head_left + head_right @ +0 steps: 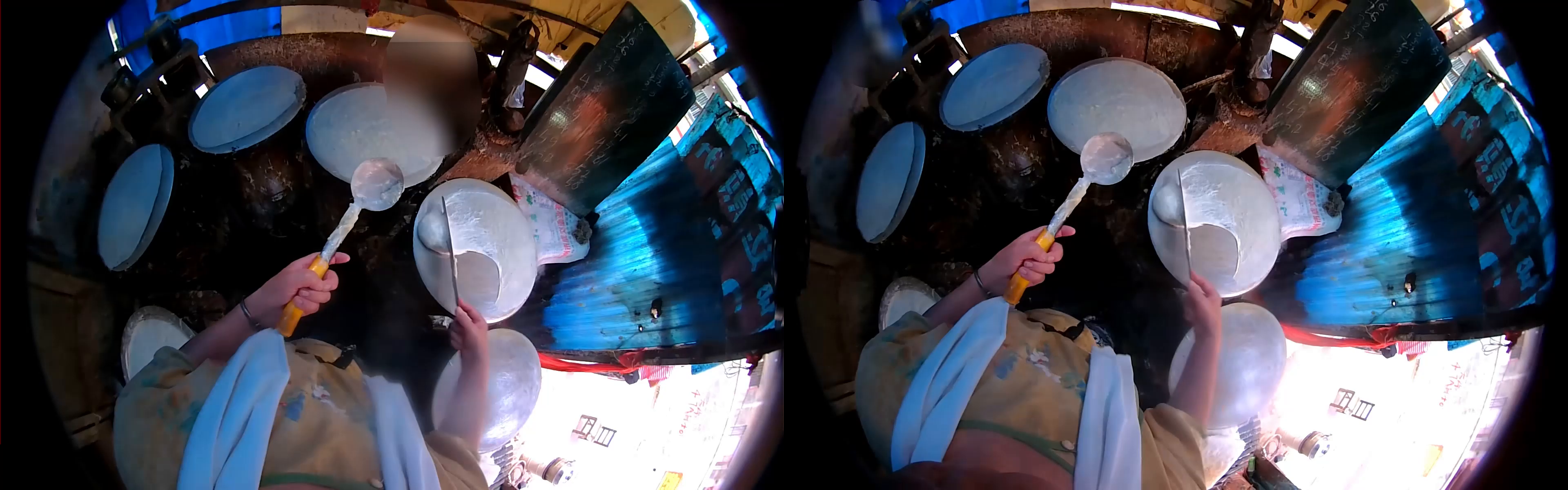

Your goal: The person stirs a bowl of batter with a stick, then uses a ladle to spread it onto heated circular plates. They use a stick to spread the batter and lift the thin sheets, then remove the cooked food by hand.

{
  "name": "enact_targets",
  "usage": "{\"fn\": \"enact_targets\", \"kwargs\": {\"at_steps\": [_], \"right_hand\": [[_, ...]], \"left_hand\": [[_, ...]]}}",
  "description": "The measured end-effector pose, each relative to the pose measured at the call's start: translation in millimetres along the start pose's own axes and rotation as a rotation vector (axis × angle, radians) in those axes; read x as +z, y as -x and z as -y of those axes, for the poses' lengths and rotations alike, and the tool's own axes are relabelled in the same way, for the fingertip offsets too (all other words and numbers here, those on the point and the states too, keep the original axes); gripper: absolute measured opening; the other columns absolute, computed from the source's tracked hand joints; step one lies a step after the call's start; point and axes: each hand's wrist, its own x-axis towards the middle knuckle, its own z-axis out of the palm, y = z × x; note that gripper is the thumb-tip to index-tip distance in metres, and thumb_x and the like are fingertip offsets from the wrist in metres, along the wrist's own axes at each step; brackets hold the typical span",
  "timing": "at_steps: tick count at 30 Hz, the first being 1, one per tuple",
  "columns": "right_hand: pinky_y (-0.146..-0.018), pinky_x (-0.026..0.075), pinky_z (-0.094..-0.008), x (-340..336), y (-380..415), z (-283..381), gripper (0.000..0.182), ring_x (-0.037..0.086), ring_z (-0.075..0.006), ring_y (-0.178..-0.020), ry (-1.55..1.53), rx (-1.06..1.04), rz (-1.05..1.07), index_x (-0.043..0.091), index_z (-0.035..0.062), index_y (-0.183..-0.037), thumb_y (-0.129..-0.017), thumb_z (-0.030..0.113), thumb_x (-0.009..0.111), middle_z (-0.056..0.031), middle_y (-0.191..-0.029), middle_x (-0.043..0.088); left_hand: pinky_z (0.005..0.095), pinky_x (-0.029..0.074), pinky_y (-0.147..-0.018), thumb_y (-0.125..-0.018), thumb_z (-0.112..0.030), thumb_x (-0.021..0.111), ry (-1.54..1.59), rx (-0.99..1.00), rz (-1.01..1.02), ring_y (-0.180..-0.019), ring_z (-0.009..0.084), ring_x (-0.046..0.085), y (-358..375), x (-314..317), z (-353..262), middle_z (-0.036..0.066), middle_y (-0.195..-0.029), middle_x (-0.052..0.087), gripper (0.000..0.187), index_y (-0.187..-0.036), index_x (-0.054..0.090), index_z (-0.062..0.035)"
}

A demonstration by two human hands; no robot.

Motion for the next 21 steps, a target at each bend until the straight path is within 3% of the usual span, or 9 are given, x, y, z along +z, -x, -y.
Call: {"fn": "enact_targets", "kwargs": {"at_steps": [4,6,7,11,14,16,18,20,21], "right_hand": [[-0.032,0.020,-0.0188,94.0,-33.4,-12.0,0.036,0.025,-0.0052,-0.036,-0.336,-0.022,0.040,0.039,0.0223,-0.128,-0.093,0.026,0.046,0.0040,-0.053,0.029],[-0.031,0.018,-0.0214,151.2,-54.0,-14.5,0.024,0.023,-0.0069,-0.035,-0.457,-0.071,-0.071,0.043,0.0238,-0.116,-0.093,0.030,0.046,0.0030,-0.051,0.028],[-0.032,0.017,-0.0234,173.3,-62.5,-19.5,0.011,0.023,-0.0084,-0.035,-0.481,-0.117,-0.109,0.044,0.0212,-0.100,-0.093,0.030,0.045,0.0028,-0.051,0.027],[-0.034,0.019,-0.0230,196.7,-48.7,-44.1,0.014,0.024,-0.0084,-0.036,-0.586,-0.019,-0.325,0.045,0.0179,-0.092,-0.092,0.032,0.045,0.0029,-0.051,0.026],[-0.032,0.017,-0.0227,160.3,-4.5,-73.2,0.032,0.021,-0.0070,-0.035,-0.563,-0.001,-0.409,0.046,0.0199,-0.121,-0.092,0.034,0.047,0.0049,-0.048,0.021],[-0.032,0.017,-0.0230,134.3,20.2,-87.0,0.028,0.021,-0.0068,-0.034,-0.500,-0.024,-0.453,0.049,0.0192,-0.116,-0.093,0.035,0.045,0.0045,-0.048,0.021],[-0.032,0.017,-0.0235,133.5,23.2,-86.4,0.015,0.022,-0.0079,-0.034,-0.570,-0.063,-0.587,0.049,0.0186,-0.092,-0.092,0.032,0.044,0.0044,-0.047,0.022],[-0.031,0.020,-0.0238,166.0,15.5,-63.5,0.022,0.026,-0.0092,-0.033,-0.555,-0.067,-0.701,0.039,0.0177,-0.074,-0.091,0.032,0.043,0.0037,-0.047,0.027],[-0.031,0.025,-0.0238,176.6,2.4,-66.9,0.019,0.031,-0.0092,-0.034,-0.467,-0.118,-0.598,0.043,0.0158,-0.078,-0.091,0.030,0.044,0.0029,-0.049,0.030]], "left_hand": [[0.0125,0.037,-0.042,-0.082,0.001,0.043,0.021,0.008,-0.012,-0.047,0.0010,0.037,19.7,-10.6,-6.3,0.002,-0.073,0.041,0.045,-0.126,0.035,-0.0063],[0.0122,0.037,-0.042,-0.082,0.000,0.043,0.020,0.024,-0.007,-0.048,0.0011,0.037,25.7,-13.5,-8.7,0.002,-0.074,0.042,0.045,-0.126,0.035,-0.0062],[0.0122,0.037,-0.042,-0.082,0.000,0.043,0.031,0.032,-0.009,-0.048,0.0011,0.037,28.8,-14.2,-10.9,0.002,-0.074,0.042,0.045,-0.126,0.035,-0.0062],[0.0122,0.037,-0.043,-0.082,0.000,0.044,0.021,0.044,-0.008,-0.049,0.0009,0.038,43.5,-26.5,-17.6,0.003,-0.075,0.042,0.045,-0.126,0.034,-0.0054],[0.0122,0.037,-0.042,-0.082,0.000,0.045,0.018,0.019,0.011,-0.049,0.0008,0.037,57.1,-45.6,-24.9,0.003,-0.075,0.042,0.045,-0.125,0.034,-0.0056],[0.0124,0.037,-0.042,-0.081,0.000,0.045,-0.036,-0.010,-0.002,-0.048,0.0014,0.038,64.5,-55.8,-27.1,0.003,-0.076,0.043,0.045,-0.124,0.035,-0.0059],[0.0125,0.037,-0.042,-0.081,0.000,0.046,-0.019,-0.010,0.011,-0.048,0.0015,0.038,67.6,-58.2,-31.0,0.003,-0.076,0.043,0.045,-0.124,0.035,-0.0058],[0.0126,0.037,-0.042,-0.080,0.000,0.047,0.008,-0.008,0.025,-0.048,0.0017,0.038,67.6,-58.1,-30.5,0.003,-0.076,0.043,0.046,-0.124,0.035,-0.0058],[0.0126,0.037,-0.042,-0.080,0.001,0.046,0.007,-0.016,0.023,-0.048,0.0017,0.038,64.5,-55.9,-30.0,0.003,-0.075,0.043,0.046,-0.124,0.035,-0.0057]]}}
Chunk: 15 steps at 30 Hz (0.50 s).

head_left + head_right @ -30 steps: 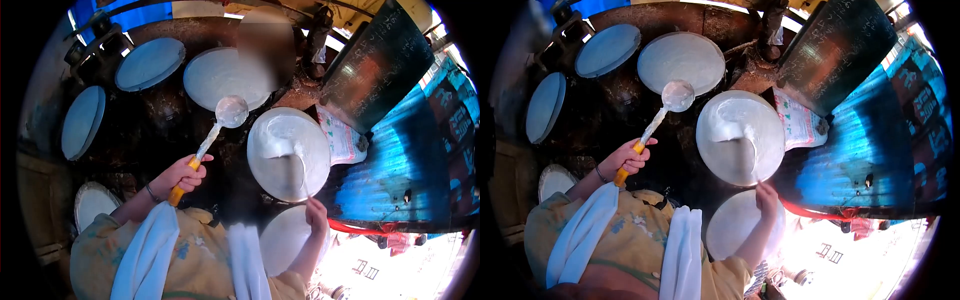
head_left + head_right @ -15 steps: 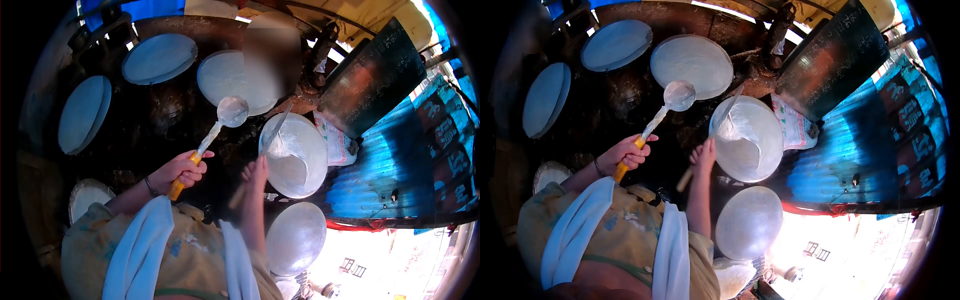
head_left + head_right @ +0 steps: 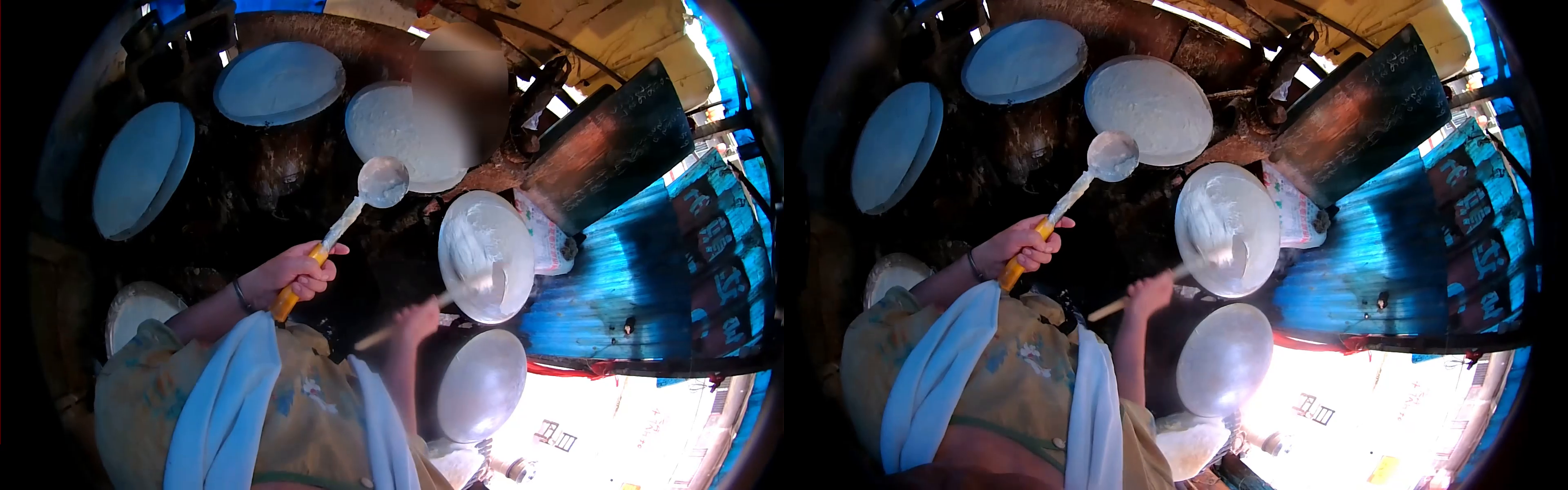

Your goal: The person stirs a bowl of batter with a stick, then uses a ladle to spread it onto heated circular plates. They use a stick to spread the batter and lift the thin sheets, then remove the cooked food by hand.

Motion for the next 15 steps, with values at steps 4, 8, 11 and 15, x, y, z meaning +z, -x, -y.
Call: {"fn": "enact_targets", "kwargs": {"at_steps": [4,8,11,15], "right_hand": [[-0.032,0.028,-0.0233,36.7,-19.5,-18.9,0.018,0.033,-0.0084,-0.036,0.334,-0.025,0.205,0.051,0.0124,-0.092,-0.091,0.029,0.045,0.0023,-0.050,0.032],[-0.030,0.027,-0.0235,-43.4,-27.1,9.7,0.021,0.032,-0.0084,-0.034,0.312,0.071,0.107,0.048,0.0135,-0.086,-0.092,0.033,0.045,0.0029,-0.048,0.032],[-0.031,0.022,-0.0241,-79.6,-29.7,33.3,0.019,0.026,-0.0088,-0.034,0.344,0.029,0.044,0.045,0.0181,-0.087,-0.093,0.036,0.042,0.0036,-0.047,0.025],[-0.031,0.034,-0.0255,-68.1,-24.8,24.3,0.026,0.038,-0.0099,-0.035,0.359,-0.124,-0.024,0.049,0.0089,-0.077,-0.092,0.029,0.043,0.0003,-0.049,0.039]], "left_hand": [[0.0122,0.039,-0.045,-0.084,0.000,0.044,0.011,-0.001,0.049,-0.051,0.0017,0.039,-8.7,7.1,2.1,0.003,-0.076,0.042,0.041,-0.123,0.034,-0.0058],[0.0120,0.038,-0.044,-0.083,0.001,0.044,-0.020,-0.039,0.032,-0.050,0.0012,0.038,-10.7,7.0,0.8,0.003,-0.077,0.042,0.041,-0.123,0.035,-0.0058],[0.0122,0.038,-0.043,-0.082,0.002,0.044,-0.034,-0.042,-0.018,-0.050,0.0012,0.038,-10.6,14.9,-1.9,0.003,-0.076,0.042,0.041,-0.122,0.035,-0.0057],[0.0124,0.038,-0.044,-0.082,0.003,0.043,-0.006,-0.032,-0.006,-0.050,0.0016,0.039,-20.9,17.7,4.1,0.004,-0.077,0.042,0.042,-0.122,0.036,-0.0060]]}}
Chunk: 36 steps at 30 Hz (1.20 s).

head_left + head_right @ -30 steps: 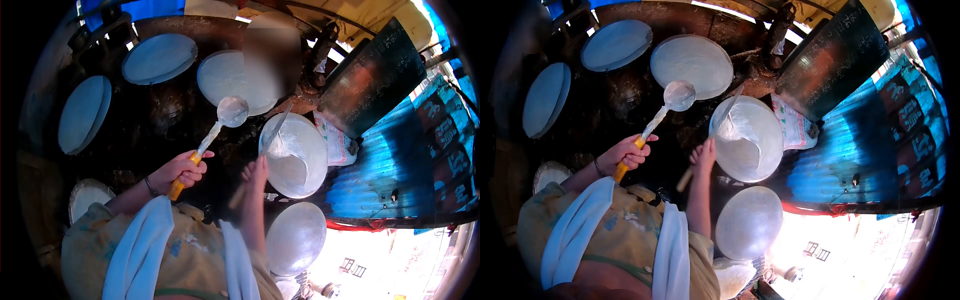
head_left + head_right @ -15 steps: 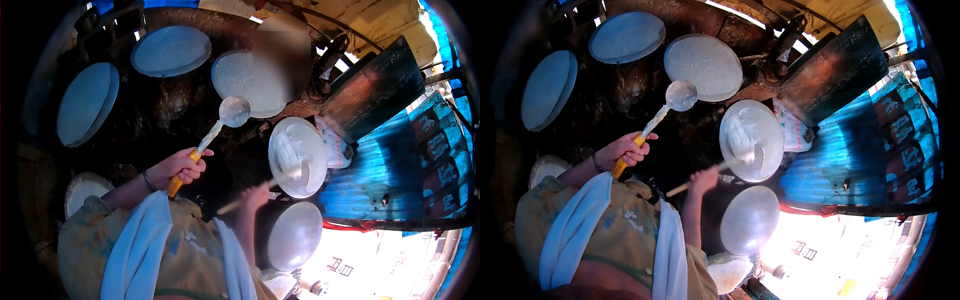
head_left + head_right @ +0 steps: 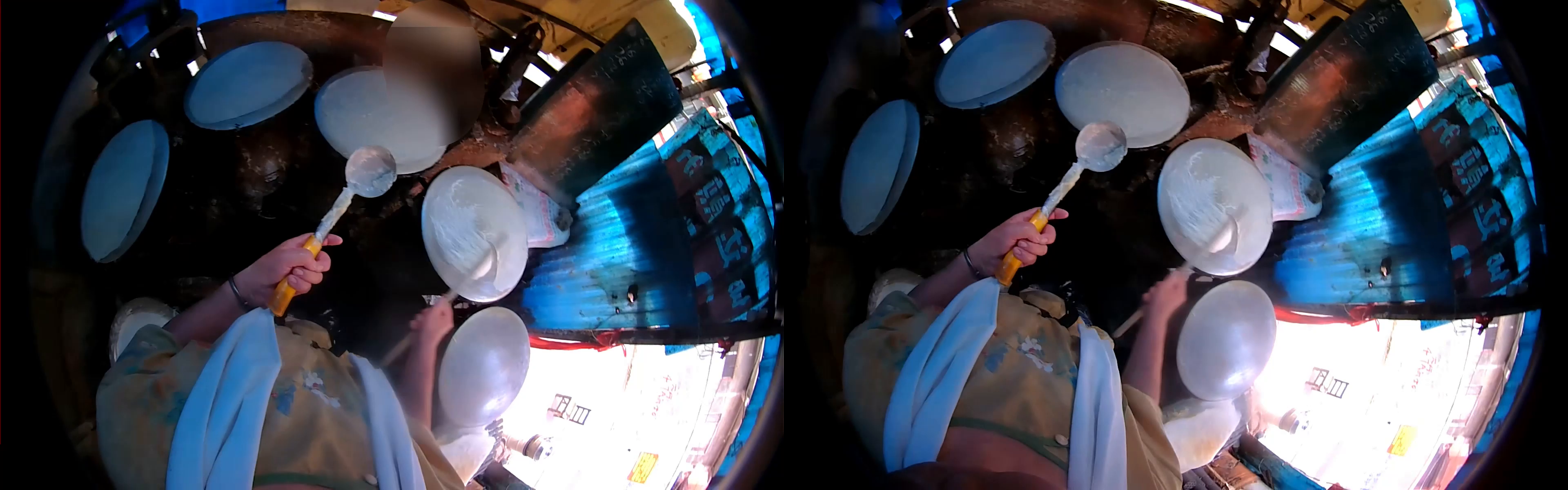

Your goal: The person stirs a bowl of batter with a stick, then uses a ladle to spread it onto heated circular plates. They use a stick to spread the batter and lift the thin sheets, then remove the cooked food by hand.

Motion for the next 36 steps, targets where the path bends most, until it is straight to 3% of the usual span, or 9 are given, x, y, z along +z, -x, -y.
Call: {"fn": "enact_targets", "kwargs": {"at_steps": [3,4,9,15,19,23,27,32,36], "right_hand": [[-0.034,0.037,-0.0252,-0.1,30.7,-37.2,0.026,0.043,-0.0095,-0.039,0.380,-0.361,0.047,0.060,0.0068,-0.100,-0.090,0.026,0.047,-0.0011,-0.052,0.043],[-0.034,0.037,-0.0244,-23.4,23.8,-48.7,0.033,0.043,-0.0094,-0.039,0.339,-0.218,0.031,0.056,0.0073,-0.117,-0.090,0.025,0.049,-0.0006,-0.052,0.042],[-0.032,0.031,-0.0250,-87.3,-26.5,-28.2,0.020,0.036,-0.0095,-0.035,0.002,0.038,-0.083,0.050,0.0114,-0.083,-0.092,0.029,0.046,0.0015,-0.048,0.036],[-0.032,0.024,-0.0235,-42.5,-25.8,31.6,0.024,0.028,-0.0063,-0.036,-0.308,0.079,-0.004,0.051,0.0201,-0.112,-0.092,0.032,0.046,0.0041,-0.051,0.030],[-0.032,0.026,-0.0234,4.7,-5.1,15.2,0.026,0.030,-0.0084,-0.037,-0.558,0.179,-0.317,0.052,0.0202,-0.114,-0.091,0.033,0.046,0.0030,-0.052,0.031],[-0.036,0.028,-0.0231,46.2,4.3,27.6,0.041,0.032,-0.0087,-0.041,-0.610,0.123,0.050,0.039,0.0196,-0.130,-0.091,0.027,0.049,0.0018,-0.055,0.034],[-0.035,0.024,-0.0232,-9.1,-32.1,23.6,0.035,0.030,-0.0077,-0.041,-0.449,-0.003,0.116,0.048,0.0191,-0.124,-0.090,0.027,0.050,0.0028,-0.054,0.030],[-0.034,0.025,-0.0239,-20.1,-13.5,12.9,0.025,0.031,-0.0105,-0.037,-0.475,0.183,0.016,0.046,0.0151,-0.082,-0.088,0.039,0.052,0.0015,-0.052,0.031],[-0.034,0.022,-0.0237,-45.0,-12.4,9.7,0.020,0.029,-0.0090,-0.038,-0.370,0.230,0.336,0.055,0.0251,-0.104,-0.088,0.038,0.052,0.0038,-0.050,0.029]], "left_hand": [[0.0124,0.039,-0.042,-0.082,0.003,0.041,0.026,-0.036,-0.018,-0.047,0.0013,0.038,-10.6,5.1,1.8,0.002,-0.075,0.042,0.043,-0.124,0.036,-0.0061],[0.0122,0.038,-0.043,-0.081,0.003,0.042,0.042,-0.045,0.028,-0.051,0.0020,0.039,-12.5,4.9,1.0,0.004,-0.078,0.042,0.042,-0.122,0.037,-0.0061],[0.0121,0.038,-0.042,-0.082,0.003,0.041,-0.038,-0.069,-0.011,-0.048,0.0011,0.038,-18.8,14.3,2.9,0.003,-0.078,0.043,0.045,-0.125,0.036,-0.0065],[0.0122,0.037,-0.041,-0.083,0.003,0.040,0.061,-0.141,0.008,-0.048,0.0009,0.038,-30.7,16.3,12.4,0.003,-0.081,0.042,0.045,-0.126,0.035,-0.0070],[0.0126,0.039,-0.042,-0.084,0.003,0.038,0.023,-0.195,0.001,-0.048,0.0013,0.039,-35.3,13.9,18.6,0.003,-0.080,0.043,0.044,-0.126,0.035,-0.0070],[0.0129,0.039,-0.043,-0.083,0.004,0.039,0.041,-0.220,0.025,-0.048,0.0016,0.039,-39.6,26.2,22.8,0.003,-0.079,0.044,0.044,-0.126,0.035,-0.0067],[0.0128,0.039,-0.043,-0.083,0.002,0.041,0.002,-0.259,0.103,-0.047,0.0021,0.037,-41.3,27.5,21.9,0.004,-0.079,0.043,0.045,-0.126,0.035,-0.0059],[0.0127,0.037,-0.040,-0.078,0.002,0.046,-0.084,-0.262,0.092,-0.046,0.0025,0.037,-39.5,24.5,19.4,0.004,-0.077,0.044,0.049,-0.125,0.035,-0.0054],[0.0131,0.038,-0.040,-0.076,0.002,0.050,-0.163,-0.295,0.084,-0.046,0.0024,0.038,-45.0,32.7,9.6,0.005,-0.076,0.045,0.052,-0.125,0.035,-0.0053]]}}
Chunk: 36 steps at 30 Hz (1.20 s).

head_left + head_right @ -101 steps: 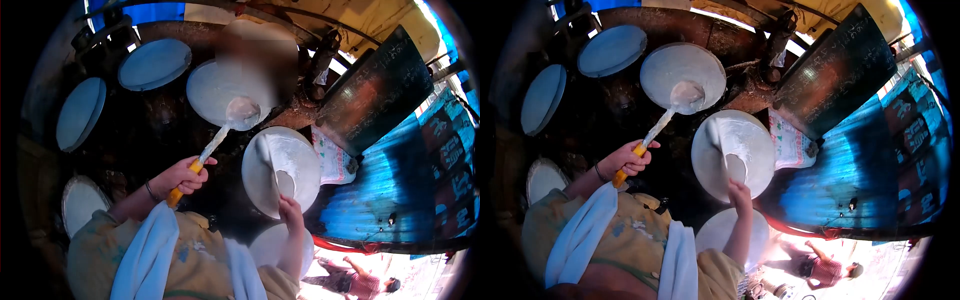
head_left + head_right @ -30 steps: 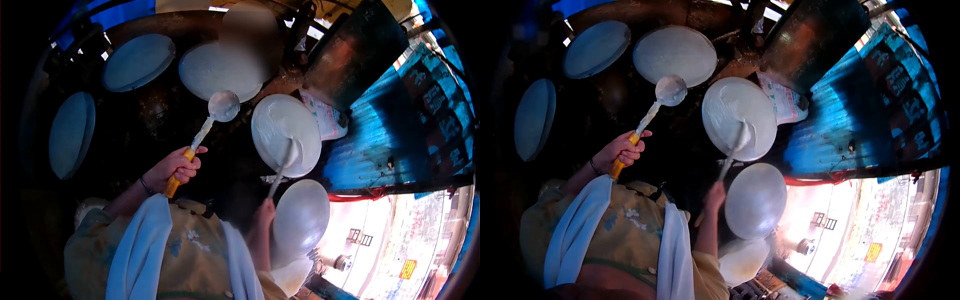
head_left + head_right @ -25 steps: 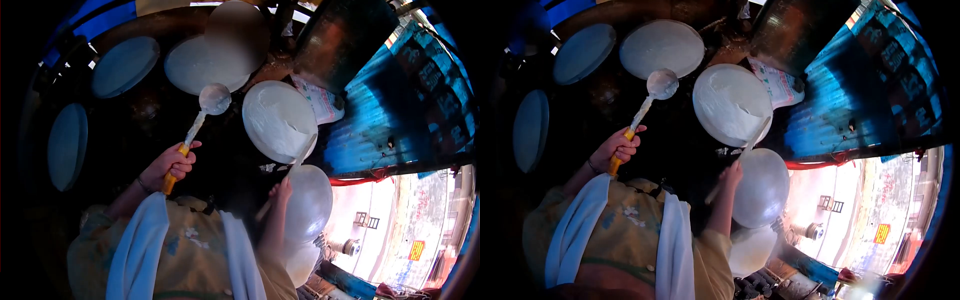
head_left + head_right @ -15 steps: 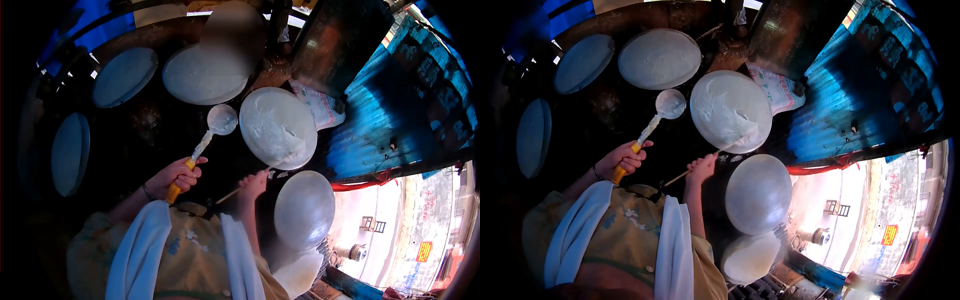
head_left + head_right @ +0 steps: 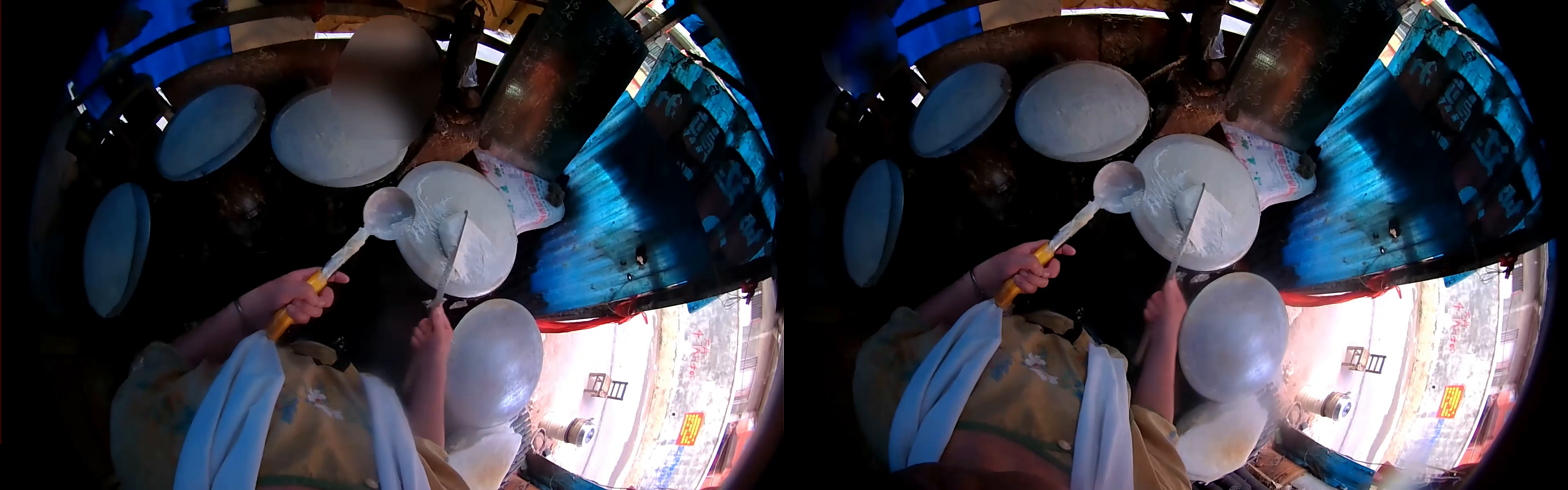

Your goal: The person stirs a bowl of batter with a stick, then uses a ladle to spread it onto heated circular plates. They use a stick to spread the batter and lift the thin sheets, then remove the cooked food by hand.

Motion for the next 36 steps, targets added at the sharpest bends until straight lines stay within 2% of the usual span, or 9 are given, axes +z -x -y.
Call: {"fn": "enact_targets", "kwargs": {"at_steps": [7,9,19,23,25,26,29,32,36], "right_hand": [[-0.031,0.024,-0.0223,-31.5,-40.0,32.0,0.030,0.030,-0.0073,-0.035,-0.012,-0.076,-0.222,0.054,0.0230,-0.116,-0.089,0.036,0.052,0.0048,-0.046,0.028],[-0.032,0.019,-0.0228,-18.0,-16.1,23.2,0.029,0.026,-0.0086,-0.036,0.210,-0.021,-0.099,0.039,0.0191,-0.073,-0.089,0.040,0.051,0.0044,-0.049,0.027],[-0.036,0.033,-0.0227,27.0,19.7,-45.6,0.040,0.044,-0.0091,-0.044,0.019,-0.096,-0.338,0.050,0.0072,-0.119,-0.091,0.036,0.046,-0.0004,-0.064,0.051],[-0.067,0.036,-0.0234,12.3,-8.6,-50.2,0.037,0.047,-0.0118,-0.079,0.026,-0.278,0.048,0.049,0.0050,-0.117,-0.093,0.032,0.043,-0.0022,-0.088,0.051],[-0.088,0.038,-0.0239,2.9,-21.5,-48.2,0.035,0.049,-0.0136,-0.102,0.026,-0.400,0.297,0.048,0.0034,-0.116,-0.094,0.030,0.040,-0.0035,-0.104,0.052],[-0.037,0.031,-0.0200,39.3,9.3,-9.3,0.040,0.044,-0.0099,-0.044,-0.158,-0.012,0.155,0.049,0.0071,-0.121,-0.093,0.035,0.039,-0.0011,-0.067,0.051],[-0.036,0.027,-0.0189,51.3,30.6,12.5,0.042,0.033,-0.0062,-0.041,-0.124,-0.157,0.116,0.040,0.0057,-0.129,-0.094,0.029,0.043,0.0024,-0.058,0.037],[-0.037,0.028,-0.0187,59.5,23.5,29.4,0.043,0.032,-0.0054,-0.042,-0.109,-0.399,0.062,0.036,0.0082,-0.133,-0.095,0.025,0.043,0.0018,-0.058,0.038],[-0.035,0.025,-0.0207,55.1,4.5,59.5,0.025,0.031,-0.0070,-0.042,-0.198,-0.333,-0.119,0.049,0.0092,-0.107,-0.093,0.030,0.046,0.0020,-0.055,0.035]], "left_hand": [[0.0132,0.035,-0.035,-0.073,-0.002,0.057,-0.296,-0.014,0.338,-0.044,0.0012,0.039,-55.2,42.5,-45.2,0.002,-0.072,0.047,0.054,-0.123,0.038,-0.0016],[0.0131,0.034,-0.035,-0.073,-0.003,0.056,-0.308,0.038,0.364,-0.044,0.0010,0.039,-75.2,62.2,-44.6,0.001,-0.070,0.046,0.051,-0.121,0.039,-0.0005],[0.0274,0.041,-0.041,-0.076,-0.014,0.057,-0.722,0.390,-0.548,-0.047,0.0140,0.050,-191.9,65.8,84.0,0.009,-0.063,0.050,0.034,-0.103,0.041,-0.0011],[0.0216,0.037,-0.040,-0.085,-0.010,0.048,-0.285,0.043,-0.469,-0.043,0.0095,0.044,-166.8,83.9,87.3,0.002,-0.058,0.043,0.008,-0.091,0.043,-0.0067],[0.0204,0.039,-0.040,-0.085,-0.009,0.044,0.511,-0.222,0.065,-0.041,0.0065,0.043,-162.7,63.7,61.4,-0.003,-0.052,0.041,0.015,-0.070,0.043,-0.0093],[0.0178,0.035,-0.039,-0.089,-0.011,0.041,0.707,-0.293,0.248,-0.041,0.0035,0.041,-151.4,56.4,42.3,-0.005,-0.053,0.040,0.017,-0.073,0.044,-0.0098],[0.0147,0.031,-0.038,-0.093,-0.015,0.039,0.873,-0.256,0.490,-0.042,0.0004,0.036,-131.1,51.0,28.3,-0.007,-0.053,0.036,0.015,-0.081,0.047,-0.0104],[0.0142,0.028,-0.036,-0.094,-0.013,0.039,0.453,0.079,0.255,-0.040,0.0010,0.031,-142.4,58.2,30.9,-0.007,-0.054,0.033,0.009,-0.094,0.048,-0.0100],[0.0130,0.032,-0.037,-0.094,-0.009,0.038,0.924,-0.090,0.375,-0.041,0.0002,0.032,-142.9,64.0,0.4,-0.007,-0.055,0.034,0.010,-0.100,0.046,-0.0098]]}}
